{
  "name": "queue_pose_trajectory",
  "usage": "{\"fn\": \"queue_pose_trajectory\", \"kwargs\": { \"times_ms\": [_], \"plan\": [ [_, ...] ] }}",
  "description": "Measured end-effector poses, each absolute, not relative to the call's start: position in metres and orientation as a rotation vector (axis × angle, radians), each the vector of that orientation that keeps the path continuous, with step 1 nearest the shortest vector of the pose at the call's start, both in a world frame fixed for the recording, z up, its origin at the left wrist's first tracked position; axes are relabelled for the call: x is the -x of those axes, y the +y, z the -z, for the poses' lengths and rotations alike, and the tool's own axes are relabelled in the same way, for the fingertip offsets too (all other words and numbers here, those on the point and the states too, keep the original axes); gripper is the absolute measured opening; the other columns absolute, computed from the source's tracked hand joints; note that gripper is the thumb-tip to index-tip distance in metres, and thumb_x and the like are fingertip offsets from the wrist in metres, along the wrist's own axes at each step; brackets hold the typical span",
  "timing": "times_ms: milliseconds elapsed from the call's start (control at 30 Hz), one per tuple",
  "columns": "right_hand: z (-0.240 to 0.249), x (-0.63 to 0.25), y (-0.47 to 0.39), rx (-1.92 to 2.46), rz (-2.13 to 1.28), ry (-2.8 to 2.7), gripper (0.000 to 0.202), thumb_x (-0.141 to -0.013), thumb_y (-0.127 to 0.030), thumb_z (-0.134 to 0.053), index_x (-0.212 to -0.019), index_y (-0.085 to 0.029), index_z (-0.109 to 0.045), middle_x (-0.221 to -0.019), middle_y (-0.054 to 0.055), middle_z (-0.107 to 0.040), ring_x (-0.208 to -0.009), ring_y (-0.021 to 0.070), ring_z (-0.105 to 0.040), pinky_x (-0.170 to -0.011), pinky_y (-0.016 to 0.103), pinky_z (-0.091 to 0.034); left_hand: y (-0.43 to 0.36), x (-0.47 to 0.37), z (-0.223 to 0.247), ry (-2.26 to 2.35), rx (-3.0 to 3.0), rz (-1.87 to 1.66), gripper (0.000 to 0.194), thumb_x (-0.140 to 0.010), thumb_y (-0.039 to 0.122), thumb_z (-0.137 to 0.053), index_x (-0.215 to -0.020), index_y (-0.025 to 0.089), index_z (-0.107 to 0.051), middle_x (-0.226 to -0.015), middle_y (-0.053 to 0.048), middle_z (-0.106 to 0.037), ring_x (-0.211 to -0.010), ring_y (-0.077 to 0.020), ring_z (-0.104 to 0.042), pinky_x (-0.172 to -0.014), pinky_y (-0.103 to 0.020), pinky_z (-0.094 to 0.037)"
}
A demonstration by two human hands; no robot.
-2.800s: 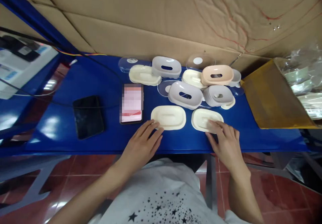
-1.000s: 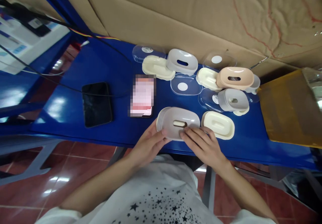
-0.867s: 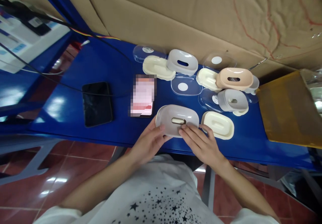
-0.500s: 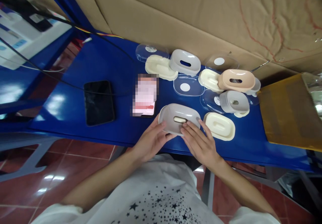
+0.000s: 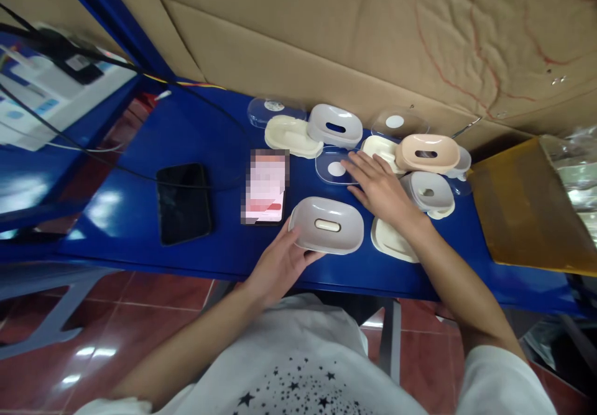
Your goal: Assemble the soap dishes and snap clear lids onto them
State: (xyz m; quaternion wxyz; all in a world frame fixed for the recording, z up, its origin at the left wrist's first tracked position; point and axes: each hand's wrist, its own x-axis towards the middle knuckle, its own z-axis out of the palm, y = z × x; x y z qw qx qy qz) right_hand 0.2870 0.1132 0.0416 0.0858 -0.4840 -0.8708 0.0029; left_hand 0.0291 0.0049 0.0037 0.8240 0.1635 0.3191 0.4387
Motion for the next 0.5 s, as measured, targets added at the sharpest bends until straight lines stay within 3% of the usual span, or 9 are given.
{"fn": "queue_pose_trajectory", "kwargs": {
  "times_ms": [133,267,367,433,500],
  "plan": [
    [-0.046,-0.287,0.109,1.43,-0.093,-2.515,0.036,-0.113,-0.02,-0.048,-0.138,-0.02,-0.074,-0.131,0.013,-0.082,-0.121,0.0313,-0.076,-0.11,0.052,-0.056,0.005,-0.028,-0.003,0.677,-0.358,-0.936,0.062,-0.105,0.05,-0.071,-0.164,0.037,-0.052,-0.167,-0.009,-0.058,-0.166,-0.039,-0.039,-0.13,-0.067,-0.043],
    [-0.074,-0.294,0.069,1.371,-0.361,-2.046,0.039,-0.117,-0.039,-0.045,-0.15,-0.027,-0.063,-0.119,0.009,-0.078,-0.106,0.0261,-0.075,-0.097,0.045,-0.062,0.007,-0.029,-0.005,0.654,-0.357,-0.931,0.063,-0.103,0.049,-0.074,-0.161,0.036,-0.054,-0.168,-0.008,-0.057,-0.167,-0.0403,-0.036,-0.13,-0.068,-0.044],
    [-0.089,-0.295,0.05,1.383,-0.722,-1.849,0.04,-0.118,-0.049,-0.045,-0.147,-0.031,-0.064,-0.102,0.004,-0.074,-0.086,0.0211,-0.072,-0.078,0.038,-0.063,0.008,-0.029,-0.005,0.637,-0.366,-0.903,0.062,-0.103,0.049,-0.073,-0.16,0.037,-0.054,-0.17,-0.007,-0.055,-0.167,-0.0403,-0.037,-0.129,-0.068,-0.044],
    [-0.088,-0.29,0.048,1.395,-0.943,-1.866,0.039,-0.117,-0.051,-0.047,-0.143,-0.031,-0.067,-0.103,0.003,-0.075,-0.086,0.0197,-0.073,-0.076,0.035,-0.063,0.008,-0.029,-0.005,0.616,-0.371,-0.885,0.063,-0.103,0.05,-0.074,-0.161,0.038,-0.054,-0.171,-0.006,-0.054,-0.166,-0.0404,-0.039,-0.128,-0.068,-0.046],
    [-0.079,-0.283,0.051,1.409,-0.967,-1.93,0.038,-0.117,-0.05,-0.049,-0.14,-0.029,-0.07,-0.113,0.005,-0.078,-0.099,0.0207,-0.075,-0.087,0.037,-0.064,0.008,-0.029,-0.004,0.6,-0.369,-0.874,0.063,-0.103,0.051,-0.073,-0.162,0.038,-0.053,-0.171,-0.006,-0.054,-0.164,-0.0399,-0.041,-0.127,-0.066,-0.047]
  ]
}}
